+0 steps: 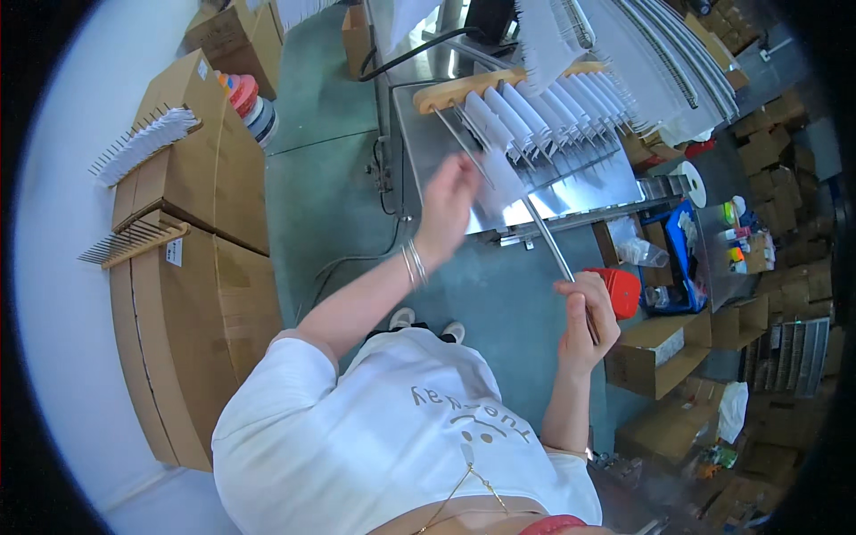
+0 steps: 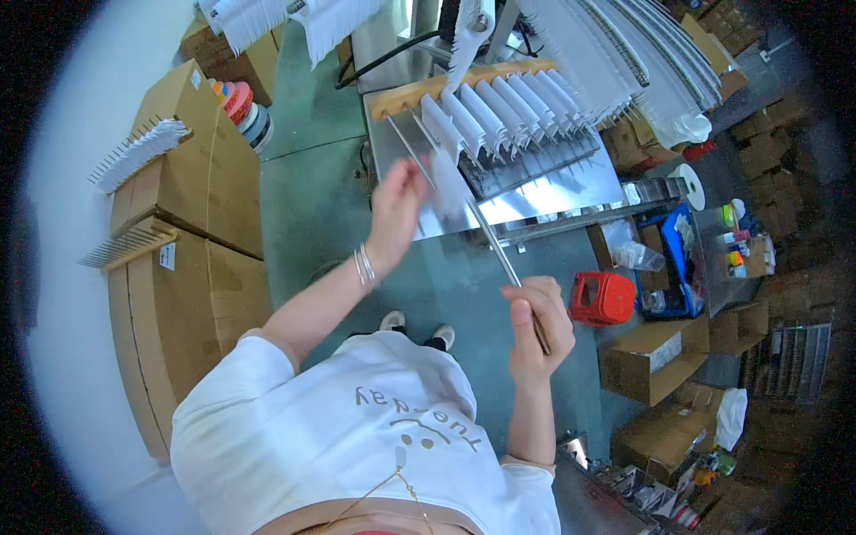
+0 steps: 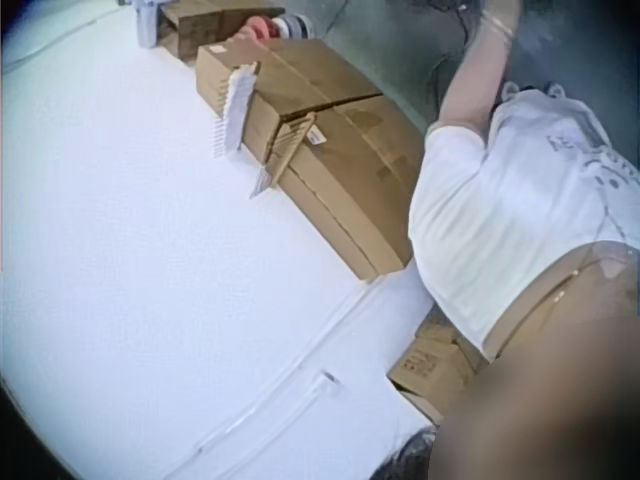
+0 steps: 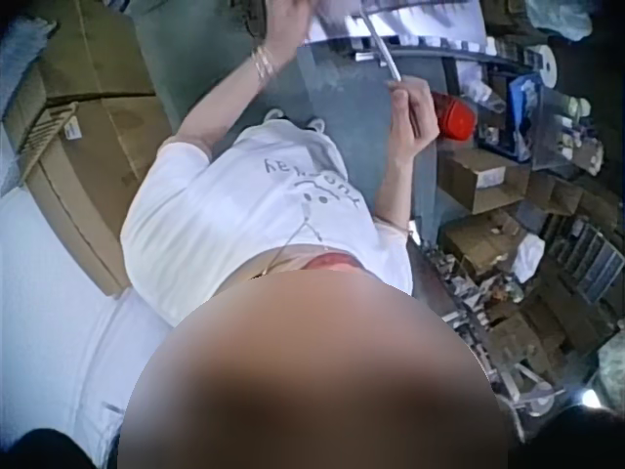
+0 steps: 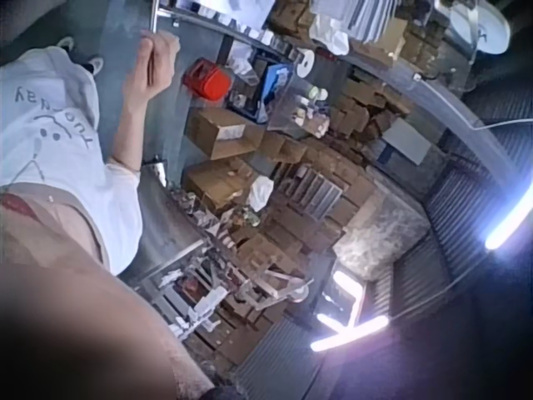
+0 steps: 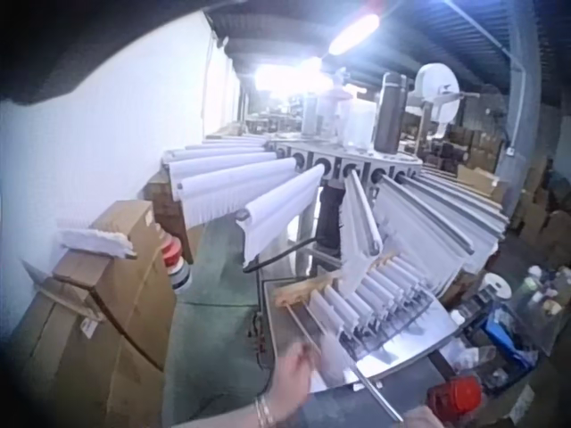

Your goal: Manually assembling filter components by attaching parts to white strips and loading them onto a rotating industrial carousel.

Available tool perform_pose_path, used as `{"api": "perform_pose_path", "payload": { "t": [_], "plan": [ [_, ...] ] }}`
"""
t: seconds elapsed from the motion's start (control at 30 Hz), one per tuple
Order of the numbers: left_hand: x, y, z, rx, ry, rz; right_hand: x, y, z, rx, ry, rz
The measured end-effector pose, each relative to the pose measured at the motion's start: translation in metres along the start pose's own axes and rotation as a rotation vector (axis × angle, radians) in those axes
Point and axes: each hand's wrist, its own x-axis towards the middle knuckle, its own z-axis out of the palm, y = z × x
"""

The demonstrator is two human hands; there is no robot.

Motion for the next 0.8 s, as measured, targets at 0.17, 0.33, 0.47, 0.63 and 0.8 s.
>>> {"api": "perform_pose_path", "payload": {
  "t": [0.17, 0.33, 0.47, 0.63, 0.8],
  "plan": [
    [-0.029, 0.008, 0.013, 0.080, -0.088, 0.140, -0.020, 0.014, -0.033, 0.073, 0.072, -0.040],
    [0.061, -0.012, 0.004, -0.267, 0.304, 0.222, -0.029, 0.007, -0.058, 0.049, 0.112, -0.044],
    [0.078, -0.001, 0.004, -0.256, 0.265, 0.032, -0.021, 0.002, -0.048, -0.006, 0.100, -0.043],
    [0.079, -0.007, 0.009, -0.411, 0.273, 0.005, 0.002, -0.004, -0.023, -0.091, 0.089, -0.069],
    [0.076, -0.016, 0.005, -0.548, 0.214, 0.090, 0.017, 0.000, -0.015, -0.163, -0.031, -0.150]
  ]
}}
